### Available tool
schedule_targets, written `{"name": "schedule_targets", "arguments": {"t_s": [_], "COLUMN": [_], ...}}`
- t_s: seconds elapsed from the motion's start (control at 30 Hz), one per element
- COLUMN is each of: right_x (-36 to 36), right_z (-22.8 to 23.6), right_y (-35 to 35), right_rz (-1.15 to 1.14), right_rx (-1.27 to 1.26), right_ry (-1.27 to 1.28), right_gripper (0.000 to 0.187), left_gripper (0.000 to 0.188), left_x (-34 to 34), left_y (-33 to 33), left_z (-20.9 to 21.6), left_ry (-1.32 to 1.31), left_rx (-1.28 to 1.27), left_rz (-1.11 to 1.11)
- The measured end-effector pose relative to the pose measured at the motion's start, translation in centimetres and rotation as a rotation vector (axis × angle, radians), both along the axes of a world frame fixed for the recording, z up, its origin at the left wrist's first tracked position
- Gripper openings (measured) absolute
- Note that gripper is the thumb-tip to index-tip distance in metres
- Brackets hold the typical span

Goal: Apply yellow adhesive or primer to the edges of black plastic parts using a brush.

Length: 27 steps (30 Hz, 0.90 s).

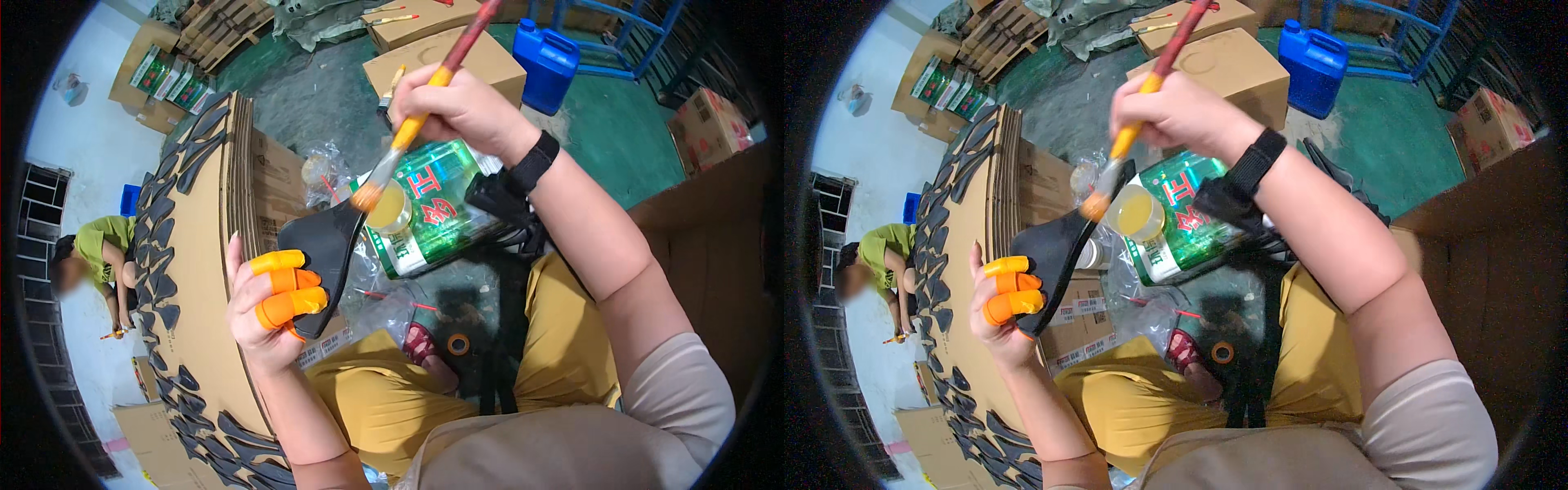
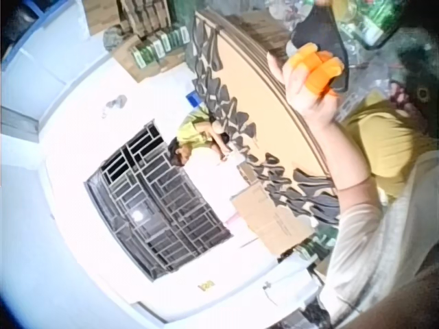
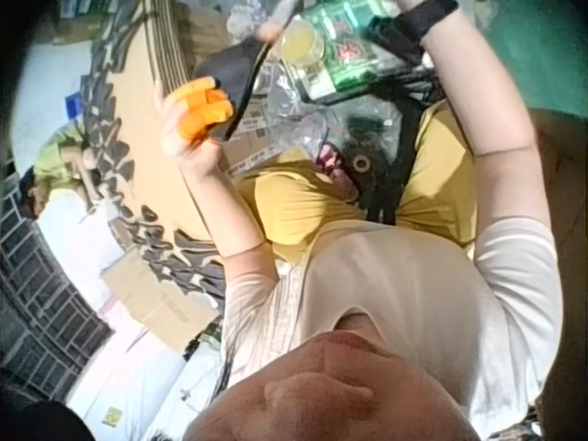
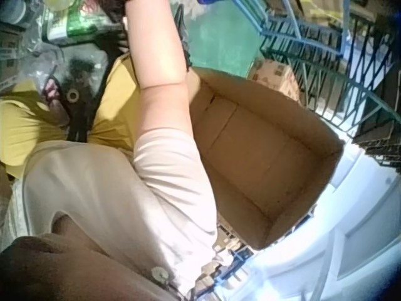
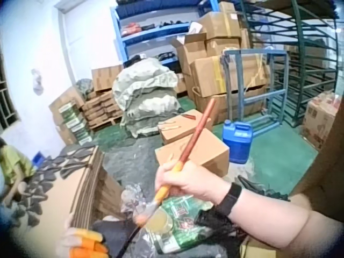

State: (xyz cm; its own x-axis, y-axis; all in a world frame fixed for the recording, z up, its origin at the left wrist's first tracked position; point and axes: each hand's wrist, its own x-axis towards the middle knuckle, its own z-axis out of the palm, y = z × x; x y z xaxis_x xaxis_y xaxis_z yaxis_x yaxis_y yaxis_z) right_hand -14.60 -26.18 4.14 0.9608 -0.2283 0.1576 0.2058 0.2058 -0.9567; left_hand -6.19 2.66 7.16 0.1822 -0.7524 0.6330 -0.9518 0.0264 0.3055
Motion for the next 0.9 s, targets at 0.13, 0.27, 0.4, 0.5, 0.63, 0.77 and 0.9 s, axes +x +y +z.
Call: {"name": "schedule_targets", "arguments": {"t_s": [0.13,0.27,0.4,0.5,0.63,0.77,0.9], "right_x": [-0.7,-0.7,-0.8,-1.1,-2.0,-2.1,-1.8], "right_z": [0.6,0.5,0.1,0.0,0.4,0.7,0.3], "right_y": [-1.6,0.1,0.3,-1.4,-2.3,-0.1,0.5], "right_rz": [-0.125,-0.016,-0.010,-0.236,-0.267,0.073,0.079], "right_rx": [-0.066,0.057,-0.023,-0.204,-0.125,0.109,0.034], "right_ry": [0.034,-0.082,-0.056,0.160,0.054,-0.105,-0.069], "right_gripper": [0.016,0.019,0.017,0.015,0.016,0.019,0.019], "left_gripper": [0.012,0.011,0.010,0.011,0.013,0.013,0.013], "left_x": [-0.1,-0.2,-0.6,-0.5,-0.2,-0.2,-0.2], "left_y": [-0.2,-0.9,-1.2,-0.9,-0.9,-1.1,-1.1], "left_z": [-0.2,-0.4,-0.3,-0.3,-0.5,-0.6,-0.5], "left_ry": [0.011,0.014,0.013,0.027,0.035,0.044,0.053], "left_rx": [-0.016,-0.001,0.000,-0.007,-0.039,-0.028,-0.023], "left_rz": [-0.011,-0.047,-0.066,-0.056,-0.059,-0.065,-0.062]}}
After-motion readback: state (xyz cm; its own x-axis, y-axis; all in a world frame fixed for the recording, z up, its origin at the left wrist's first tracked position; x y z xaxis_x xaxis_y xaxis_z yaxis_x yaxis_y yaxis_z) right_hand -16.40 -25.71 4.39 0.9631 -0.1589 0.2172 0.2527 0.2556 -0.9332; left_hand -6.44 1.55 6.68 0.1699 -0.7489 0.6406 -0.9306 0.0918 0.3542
